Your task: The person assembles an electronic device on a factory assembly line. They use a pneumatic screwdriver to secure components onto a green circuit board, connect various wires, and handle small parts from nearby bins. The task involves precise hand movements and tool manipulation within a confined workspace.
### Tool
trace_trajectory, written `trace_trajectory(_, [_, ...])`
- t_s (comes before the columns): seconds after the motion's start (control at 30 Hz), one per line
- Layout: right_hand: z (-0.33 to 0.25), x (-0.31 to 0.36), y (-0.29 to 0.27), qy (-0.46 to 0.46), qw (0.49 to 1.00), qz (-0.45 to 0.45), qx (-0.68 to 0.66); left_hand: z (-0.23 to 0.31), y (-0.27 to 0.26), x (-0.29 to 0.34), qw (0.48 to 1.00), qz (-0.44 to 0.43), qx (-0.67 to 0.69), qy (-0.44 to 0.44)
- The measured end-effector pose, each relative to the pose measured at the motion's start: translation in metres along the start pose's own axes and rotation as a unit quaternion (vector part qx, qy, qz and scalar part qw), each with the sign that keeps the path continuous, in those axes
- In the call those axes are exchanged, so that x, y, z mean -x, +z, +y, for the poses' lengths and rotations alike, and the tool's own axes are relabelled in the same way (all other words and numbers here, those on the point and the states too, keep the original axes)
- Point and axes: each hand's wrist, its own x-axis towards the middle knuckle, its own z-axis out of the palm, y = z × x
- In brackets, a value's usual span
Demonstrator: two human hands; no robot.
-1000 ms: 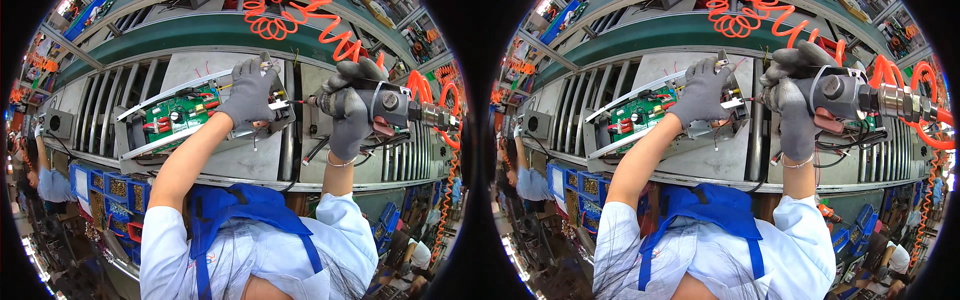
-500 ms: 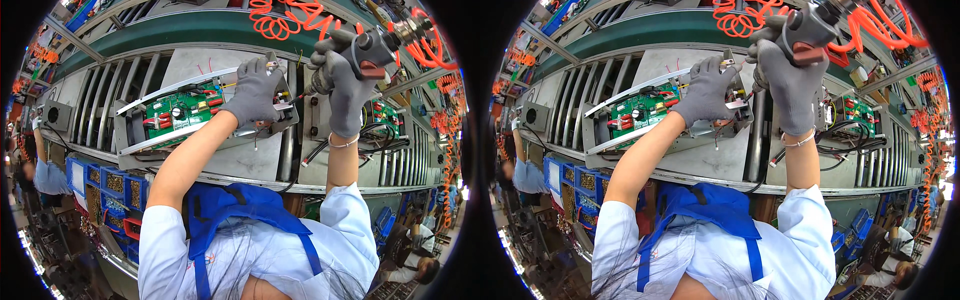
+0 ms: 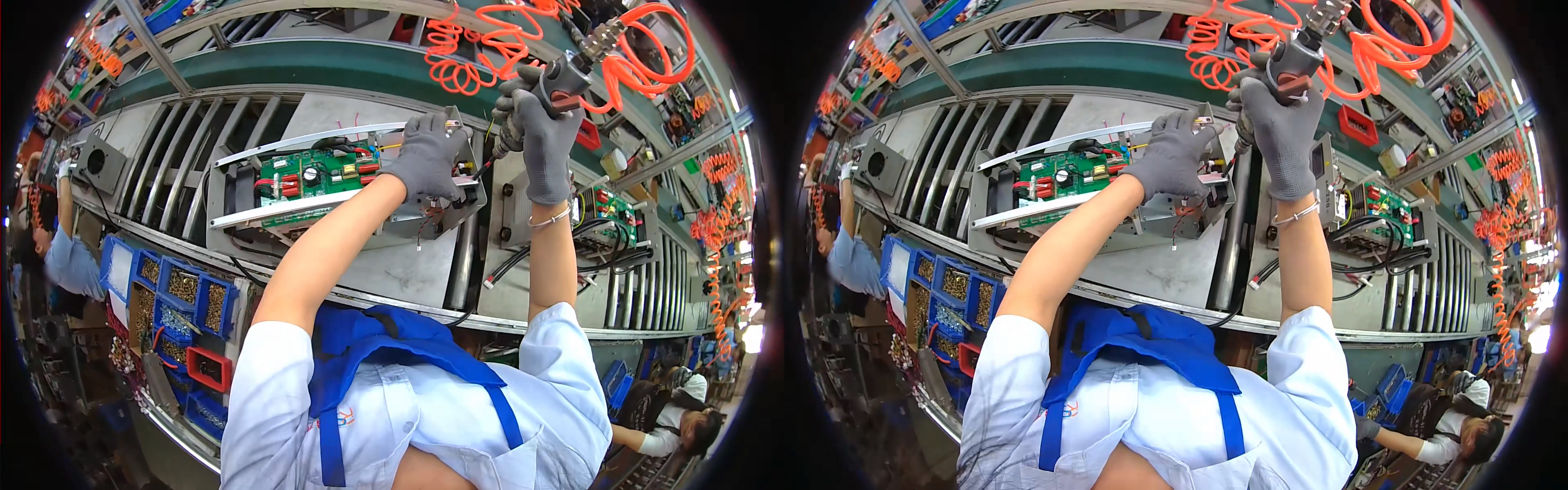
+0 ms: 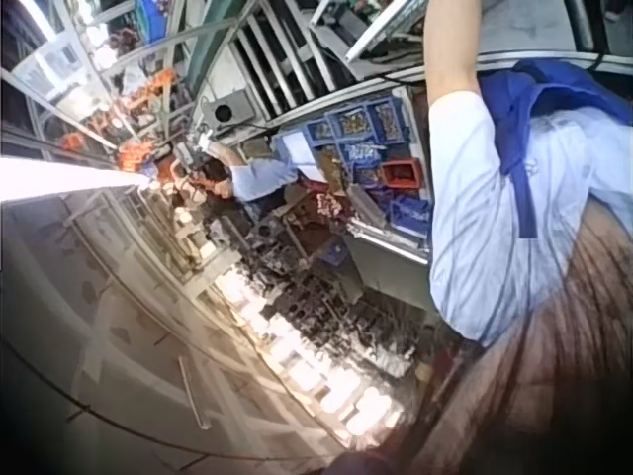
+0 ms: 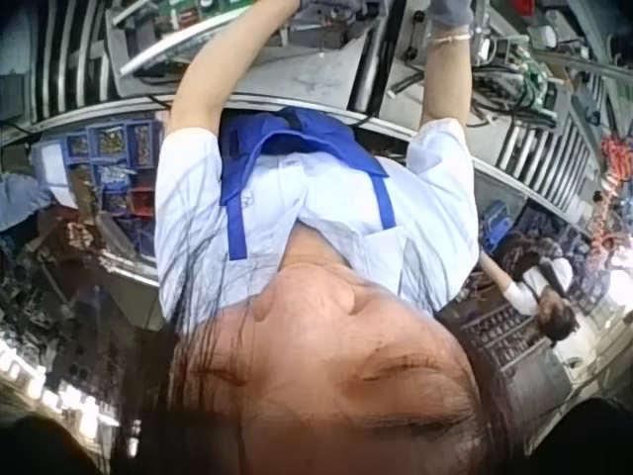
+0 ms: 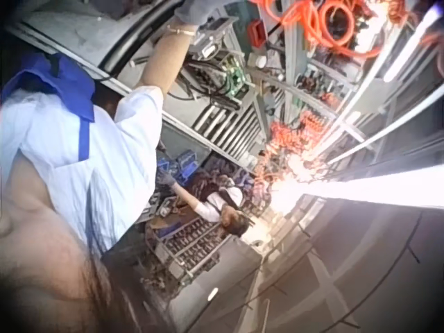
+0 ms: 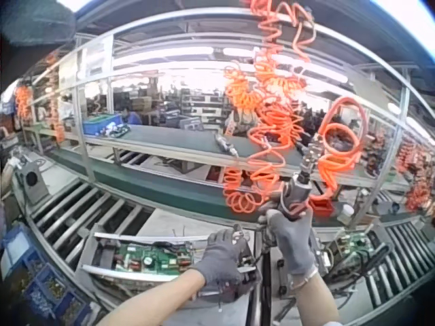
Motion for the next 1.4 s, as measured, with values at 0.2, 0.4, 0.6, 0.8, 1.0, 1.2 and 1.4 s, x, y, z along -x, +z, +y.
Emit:
trace_trajectory(0.2, [-0.003,-0.01,0.004,0.029,0.999,-0.034,-0.026,0.003,-0.012,0.002,0.998,-0.018,-0.058,-0.011])
trace_trajectory(0.4, [0.014,0.039,-0.032,0.174,0.97,-0.077,-0.148,0.055,-0.056,0.062,0.905,0.245,0.331,0.11])
trace_trajectory(0.6, [-0.04,0.179,0.087,-0.064,0.987,-0.113,-0.092,0.063,-0.085,0.176,0.89,0.295,0.343,-0.066])
trace_trajectory(0.8, [0.017,0.23,0.118,0.512,0.715,-0.41,-0.241,-0.009,-0.065,0.28,0.966,0.224,0.047,-0.118])
trace_trajectory(1.0, [0.042,0.248,0.179,0.657,0.52,-0.477,-0.266,-0.048,-0.053,0.37,0.953,0.19,-0.045,-0.233])
trace_trajectory(1.2, [0.022,0.249,0.218,0.64,0.555,-0.498,-0.186,-0.127,-0.11,0.482,0.809,0.168,-0.023,-0.563])
trace_trajectory(1.4, [0.009,0.254,0.234,0.684,0.562,-0.432,-0.172,-0.253,-0.033,0.644,0.681,0.017,-0.16,-0.714])
